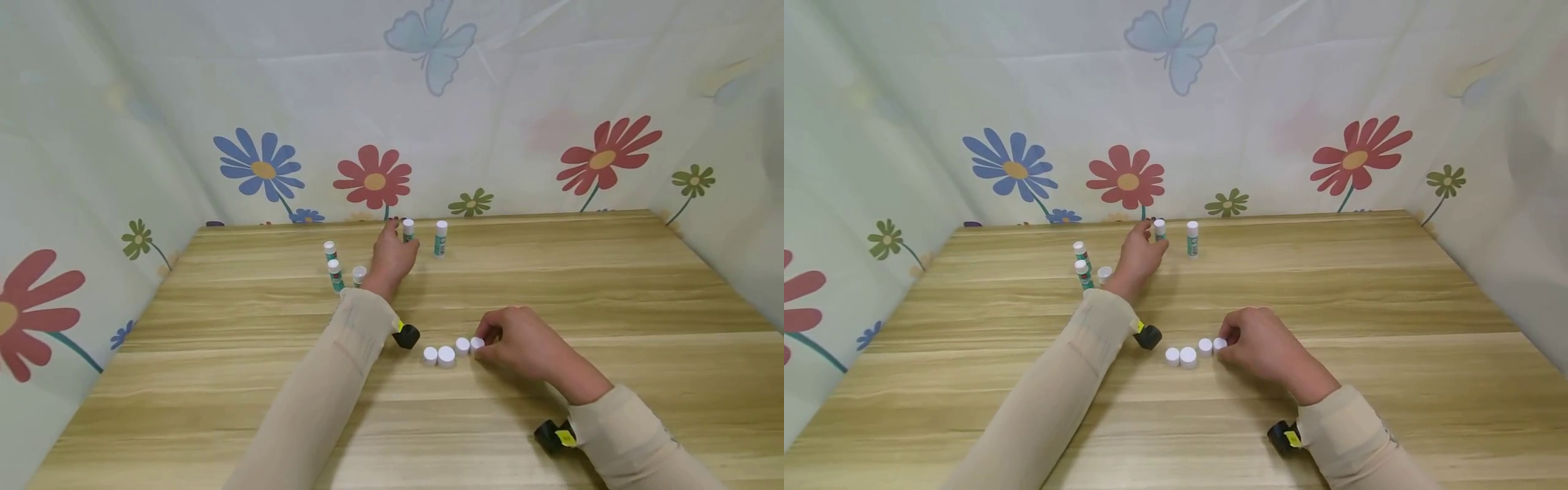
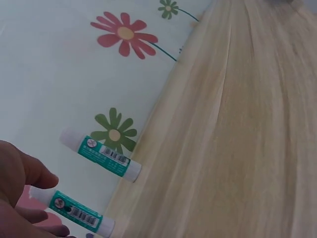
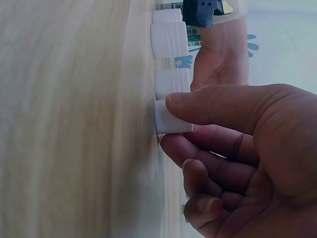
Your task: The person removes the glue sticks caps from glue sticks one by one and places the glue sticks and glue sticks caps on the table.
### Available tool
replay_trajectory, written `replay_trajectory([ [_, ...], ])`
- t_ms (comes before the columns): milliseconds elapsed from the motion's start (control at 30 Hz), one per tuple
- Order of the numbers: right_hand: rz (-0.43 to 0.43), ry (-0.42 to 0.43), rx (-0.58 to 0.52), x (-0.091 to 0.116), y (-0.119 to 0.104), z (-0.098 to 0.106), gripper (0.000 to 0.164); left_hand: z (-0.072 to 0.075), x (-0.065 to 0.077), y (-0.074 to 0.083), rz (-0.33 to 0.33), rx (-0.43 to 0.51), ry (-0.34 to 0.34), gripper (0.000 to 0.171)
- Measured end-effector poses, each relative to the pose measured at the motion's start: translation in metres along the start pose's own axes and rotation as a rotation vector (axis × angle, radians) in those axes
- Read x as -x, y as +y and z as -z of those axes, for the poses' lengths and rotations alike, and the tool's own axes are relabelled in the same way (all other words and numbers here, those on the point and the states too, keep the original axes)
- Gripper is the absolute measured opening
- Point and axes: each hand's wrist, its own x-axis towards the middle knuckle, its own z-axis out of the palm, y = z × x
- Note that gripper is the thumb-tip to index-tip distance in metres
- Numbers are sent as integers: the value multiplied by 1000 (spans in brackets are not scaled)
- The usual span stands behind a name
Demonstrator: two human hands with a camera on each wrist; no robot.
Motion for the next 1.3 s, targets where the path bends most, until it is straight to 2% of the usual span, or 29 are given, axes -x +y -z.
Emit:
replay_trajectory([
  [133,-9,-8,1,0,0,-1,11,-5,-3,-3,0,53,37,50],
  [300,-22,-14,10,-1,1,1,10,-11,-6,-3,2,99,47,44],
  [800,-24,-16,13,0,1,1,10,-12,-7,-5,5,108,93,29],
  [1300,-13,-16,13,0,0,1,10,-11,-5,-4,26,95,76,28],
])
